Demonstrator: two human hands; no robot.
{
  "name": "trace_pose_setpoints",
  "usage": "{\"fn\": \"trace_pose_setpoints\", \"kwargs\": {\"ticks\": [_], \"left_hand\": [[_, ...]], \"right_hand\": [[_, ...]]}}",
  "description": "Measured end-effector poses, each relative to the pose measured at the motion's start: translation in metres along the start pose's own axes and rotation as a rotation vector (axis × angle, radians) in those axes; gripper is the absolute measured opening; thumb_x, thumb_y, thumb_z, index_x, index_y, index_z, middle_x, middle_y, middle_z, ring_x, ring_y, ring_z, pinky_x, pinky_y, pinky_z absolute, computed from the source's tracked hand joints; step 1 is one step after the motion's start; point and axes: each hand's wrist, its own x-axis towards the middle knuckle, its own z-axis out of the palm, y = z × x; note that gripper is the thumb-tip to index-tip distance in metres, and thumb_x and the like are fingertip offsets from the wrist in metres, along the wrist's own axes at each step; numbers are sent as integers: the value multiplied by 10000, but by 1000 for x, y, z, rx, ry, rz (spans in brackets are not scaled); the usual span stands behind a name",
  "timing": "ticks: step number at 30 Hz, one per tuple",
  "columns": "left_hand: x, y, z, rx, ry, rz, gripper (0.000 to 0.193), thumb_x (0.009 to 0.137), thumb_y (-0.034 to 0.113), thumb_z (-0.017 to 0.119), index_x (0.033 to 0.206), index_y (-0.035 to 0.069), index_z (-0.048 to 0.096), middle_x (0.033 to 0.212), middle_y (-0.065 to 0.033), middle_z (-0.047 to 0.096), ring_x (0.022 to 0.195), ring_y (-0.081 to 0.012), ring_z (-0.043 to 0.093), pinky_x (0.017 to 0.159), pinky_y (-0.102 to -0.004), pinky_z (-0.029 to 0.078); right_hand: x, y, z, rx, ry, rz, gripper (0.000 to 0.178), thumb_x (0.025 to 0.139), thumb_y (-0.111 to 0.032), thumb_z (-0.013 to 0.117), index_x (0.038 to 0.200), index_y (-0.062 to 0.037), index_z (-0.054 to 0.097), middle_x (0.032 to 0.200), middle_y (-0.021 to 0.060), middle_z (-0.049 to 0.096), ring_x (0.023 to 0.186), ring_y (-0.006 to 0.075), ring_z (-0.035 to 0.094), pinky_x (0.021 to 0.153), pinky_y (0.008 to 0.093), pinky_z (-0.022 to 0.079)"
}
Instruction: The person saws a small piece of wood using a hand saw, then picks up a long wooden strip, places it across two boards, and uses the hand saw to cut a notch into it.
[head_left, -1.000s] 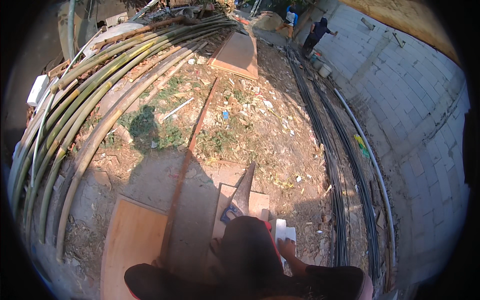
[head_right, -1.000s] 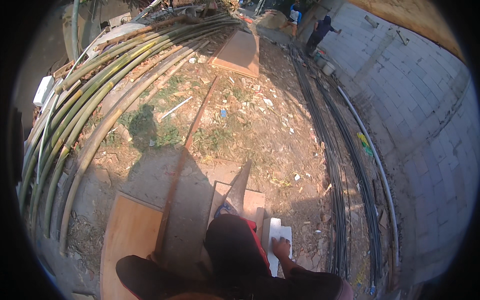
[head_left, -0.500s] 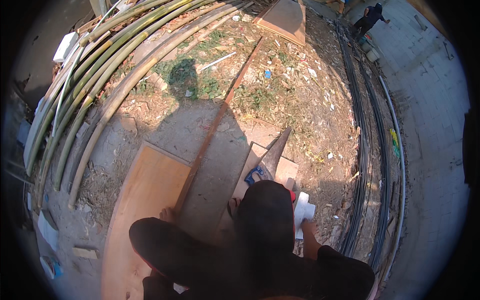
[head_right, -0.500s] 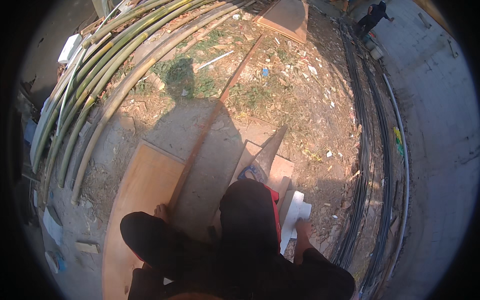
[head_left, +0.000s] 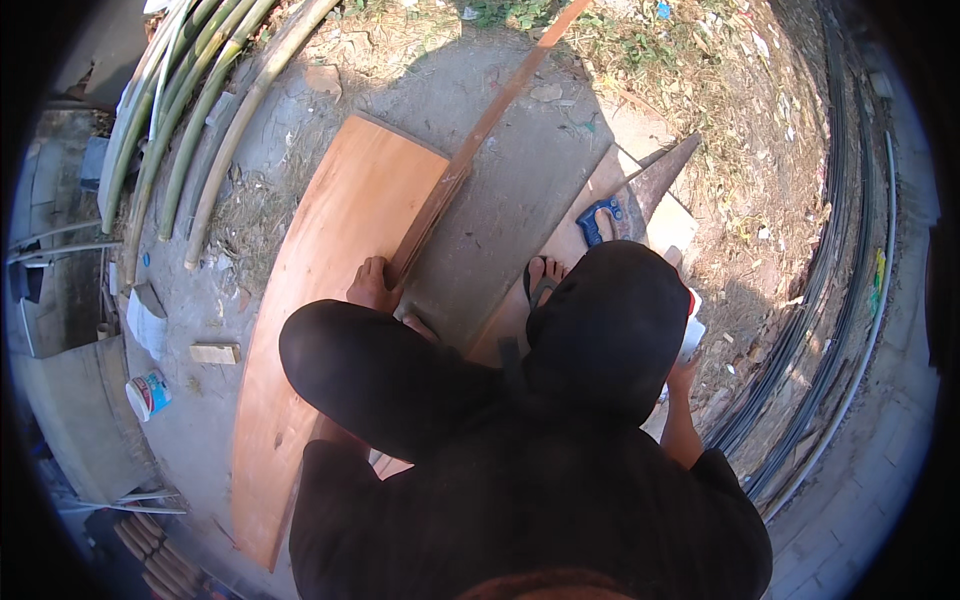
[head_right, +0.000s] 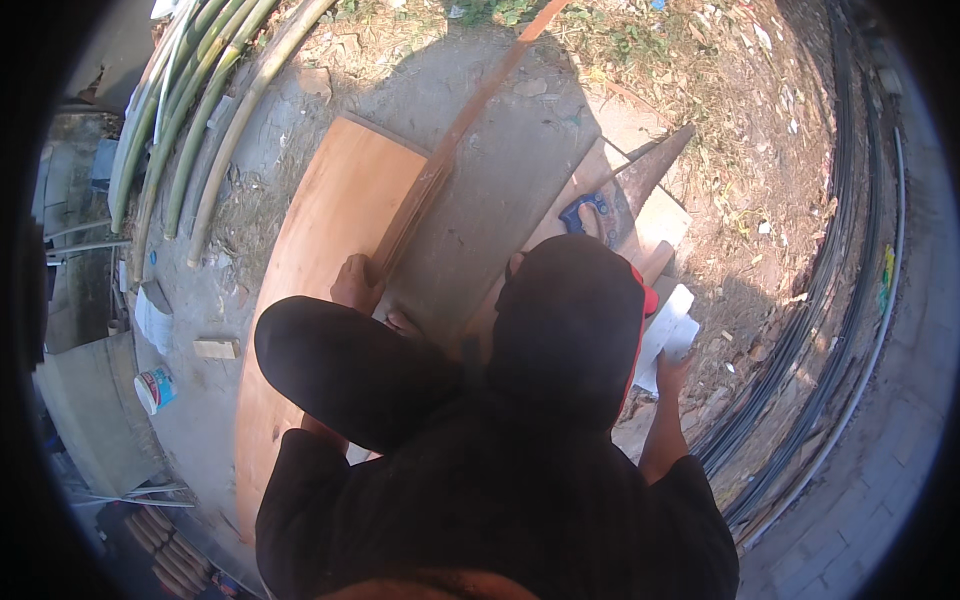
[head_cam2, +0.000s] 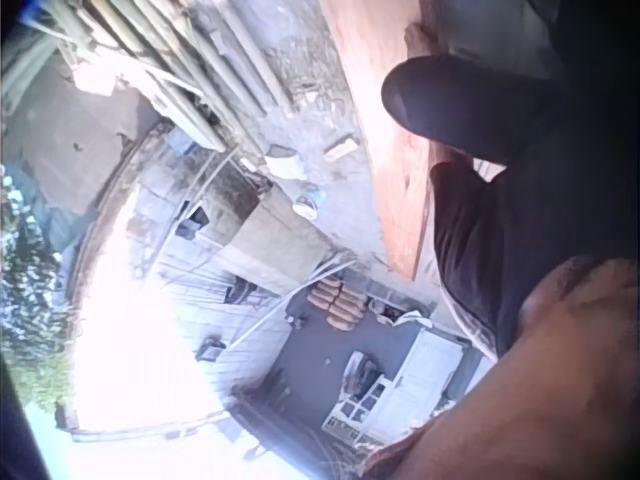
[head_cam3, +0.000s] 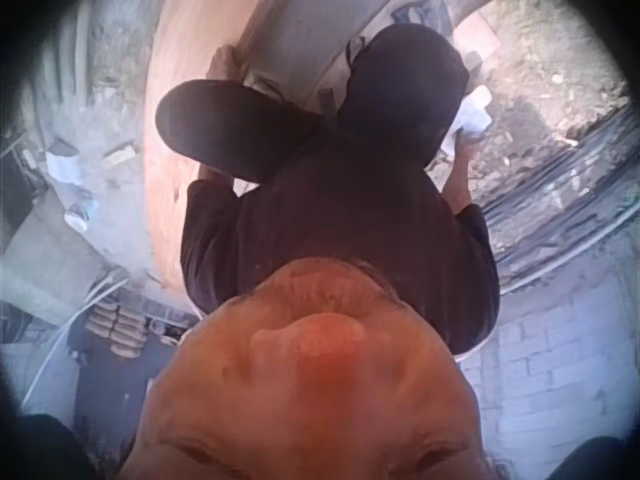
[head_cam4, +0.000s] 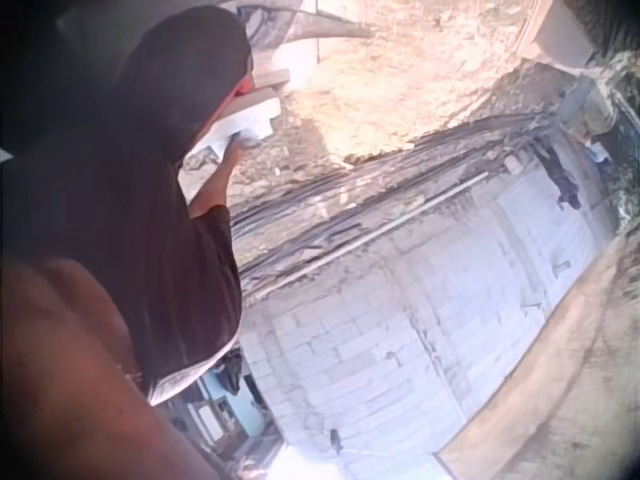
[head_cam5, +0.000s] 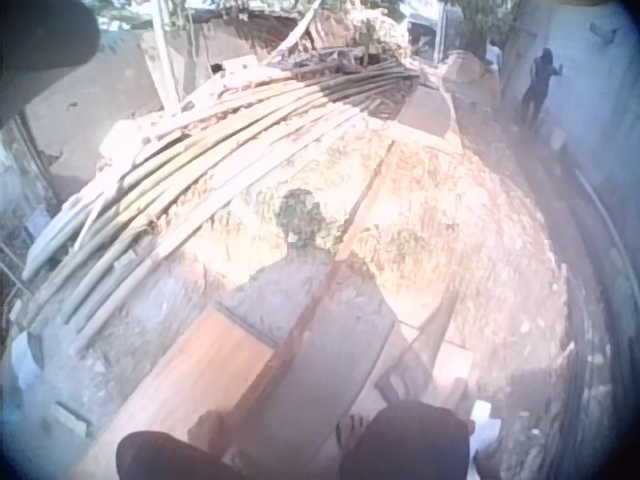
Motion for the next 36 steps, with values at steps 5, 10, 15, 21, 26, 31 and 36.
{"fn": "trace_pose_setpoints", "kwargs": {"ticks": [5, 10, 15, 21, 26, 31, 36], "left_hand": [[6, -10, -22, -10, 55, -20, 417, 704, 219, 836, 1015, 135, 571, 999, -62, 628, 975, -296, 649, 765, -443, 547], [14, -5, -23, 2, 120, -18, 399, 709, 215, 833, 1008, 133, 582, 991, -72, 630, 966, -302, 651, 768, -440, 545], [11, -7, -36, -26, 83, -29, 396, 713, 220, 818, 1028, 124, 596, 1010, -78, 650, 945, -301, 665, 763, -429, 547], [15, -6, -50, 24, 102, -13, 368, 706, 188, 784, 1019, 121, 601, 983, -76, 654, 884, -296, 679, 727, -429, 553], [19, 1, -73, 43, 145, -12, 355, 707, 181, 778, 1001, 117, 591, 958, -82, 649, 871, -300, 679, 717, -426, 554], [42, 36, -74, -24, 171, 66, 342, 713, 183, 770, 987, 111, 578, 938, -90, 639, 841, -309, 672, 703, -428, 546], [64, 60, -77, -23, 142, 140, 315, 752, 206, 762, 961, 82, 561, 920, -102, 625, 812, -326, 659, 661, -443, 524]], "right_hand": [[-10, -23, -17, 57, -88, -42, 1135, 780, -336, 827, 1577, 46, 114, 1519, 364, 341, 1414, 481, 371, 1159, 511, 351], [-10, -29, -28, 106, -162, 59, 1170, 751, -288, 821, 1598, 6, 69, 1517, 351, 366, 1375, 494, 423, 1130, 510, 384], [-19, -58, -32, -51, -61, 30, 1156, 749, -375, 806, 1601, -23, 109, 1494, 337, 418, 1331, 500, 474, 1095, 528, 417], [-16, -106, -97, -327, 41, 89, 1108, 739, -446, 800, 1578, -21, 216, 1464, 323, 474, 1283, 464, 537, 1055, 513, 458], [27, -155, -148, -458, 131, 1, 1096, 732, -475, 802, 1564, -13, 259, 1392, 302, 558, 1209, 465, 595, 1010, 508, 488], [40, -259, -182, -49, 266, -373, 1086, 767, -569, 779, 1548, 3, 286, 1186, 285, 677, 1043, 457, 679, 914, 501, 533], [42, -429, -102, 183, 31, -655, 1049, 704, -338, 859, 1543, -16, 318, 1288, 317, 611, 1107, 443, 655, 976, 467, 529]]}}
